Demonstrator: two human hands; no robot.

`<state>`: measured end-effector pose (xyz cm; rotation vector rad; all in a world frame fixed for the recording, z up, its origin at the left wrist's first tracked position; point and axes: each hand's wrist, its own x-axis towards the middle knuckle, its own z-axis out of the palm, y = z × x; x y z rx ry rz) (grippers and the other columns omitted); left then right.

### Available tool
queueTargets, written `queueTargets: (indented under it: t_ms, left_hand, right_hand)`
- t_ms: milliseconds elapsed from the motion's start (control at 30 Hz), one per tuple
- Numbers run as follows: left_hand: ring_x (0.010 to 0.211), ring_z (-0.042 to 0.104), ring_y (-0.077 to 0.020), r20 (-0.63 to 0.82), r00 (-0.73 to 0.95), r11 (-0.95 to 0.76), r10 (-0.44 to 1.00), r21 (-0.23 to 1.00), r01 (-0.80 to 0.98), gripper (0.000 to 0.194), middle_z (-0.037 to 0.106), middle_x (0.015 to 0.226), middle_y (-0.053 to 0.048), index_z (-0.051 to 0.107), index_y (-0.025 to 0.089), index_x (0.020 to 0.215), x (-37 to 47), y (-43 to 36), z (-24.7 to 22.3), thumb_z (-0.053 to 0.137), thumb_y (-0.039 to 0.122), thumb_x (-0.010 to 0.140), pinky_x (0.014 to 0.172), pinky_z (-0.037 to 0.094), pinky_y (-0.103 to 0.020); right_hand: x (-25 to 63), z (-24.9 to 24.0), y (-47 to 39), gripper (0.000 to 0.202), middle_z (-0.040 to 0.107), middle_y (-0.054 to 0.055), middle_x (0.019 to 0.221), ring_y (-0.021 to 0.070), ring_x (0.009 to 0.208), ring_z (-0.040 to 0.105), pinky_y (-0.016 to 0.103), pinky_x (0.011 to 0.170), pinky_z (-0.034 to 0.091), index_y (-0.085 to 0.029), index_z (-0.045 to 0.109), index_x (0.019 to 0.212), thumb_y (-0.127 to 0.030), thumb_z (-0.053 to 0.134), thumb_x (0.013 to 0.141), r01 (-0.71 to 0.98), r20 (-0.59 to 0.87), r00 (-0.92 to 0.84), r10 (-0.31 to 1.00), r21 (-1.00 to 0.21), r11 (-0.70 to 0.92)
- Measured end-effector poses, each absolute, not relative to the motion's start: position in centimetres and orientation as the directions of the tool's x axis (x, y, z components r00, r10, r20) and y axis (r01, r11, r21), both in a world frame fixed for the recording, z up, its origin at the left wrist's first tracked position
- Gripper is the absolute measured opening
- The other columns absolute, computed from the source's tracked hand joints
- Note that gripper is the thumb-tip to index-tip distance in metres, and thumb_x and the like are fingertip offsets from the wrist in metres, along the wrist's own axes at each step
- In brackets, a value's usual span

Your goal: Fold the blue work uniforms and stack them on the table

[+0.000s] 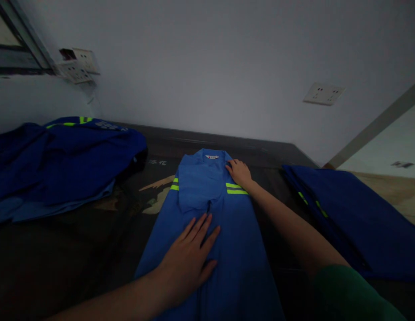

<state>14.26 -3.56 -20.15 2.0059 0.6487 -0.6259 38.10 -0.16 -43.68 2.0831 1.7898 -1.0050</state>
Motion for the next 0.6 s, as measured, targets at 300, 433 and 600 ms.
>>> queueTargets:
  t_ms: [300, 433, 600]
  left_hand:
    - [0.128, 0.045, -0.0264, -0.59, 0.746, -0.366, 0.31, 0.65, 0.666, 0.044, 0.049, 0.137, -0.01, 0.048, 0.023, 0.133, 14.4, -1.4, -20.2, 0.054, 0.031, 0.09, 0.105, 0.039, -0.046]
    - [0.115, 0.052, -0.0226, -0.513, 0.711, -0.327, 0.481, 0.647, 0.688, 0.033, 0.055, 0.123, -0.01, 0.053, 0.019, 0.122, 13.9, 0.8, -21.9, 0.051, 0.016, 0.089, 0.099, 0.045, -0.04]
    - [0.115, 0.053, -0.0244, -0.484, 0.69, -0.397, 0.538, 0.576, 0.714, 0.036, 0.058, 0.122, -0.011, 0.054, 0.016, 0.121, 13.2, 1.8, -24.6, 0.053, 0.011, 0.085, 0.099, 0.046, -0.041]
  right_hand:
    - [38.4, -40.4, 1.3, 0.03, 0.057, 0.016, 0.123, 0.0274, 0.118, 0.048, 0.044, 0.103, 0.035, -0.015, 0.059, 0.118, -0.022, 0.045, 0.093, 0.848, -0.39, -0.027, 0.92, -0.496, -0.185]
    - [37.5, -33.5, 0.2, 0.022, 0.06, 0.008, 0.108, 0.0206, 0.106, 0.054, 0.036, 0.094, 0.044, -0.021, 0.065, 0.104, -0.017, 0.048, 0.091, 0.57, -0.226, -0.337, 0.914, -0.822, 0.007]
    - [35.9, -27.9, -0.5, 0.022, 0.057, 0.008, 0.109, 0.02, 0.101, 0.053, 0.035, 0.088, 0.045, -0.023, 0.069, 0.101, -0.014, 0.056, 0.087, 0.471, -0.169, -0.708, 0.686, -0.836, 0.281]
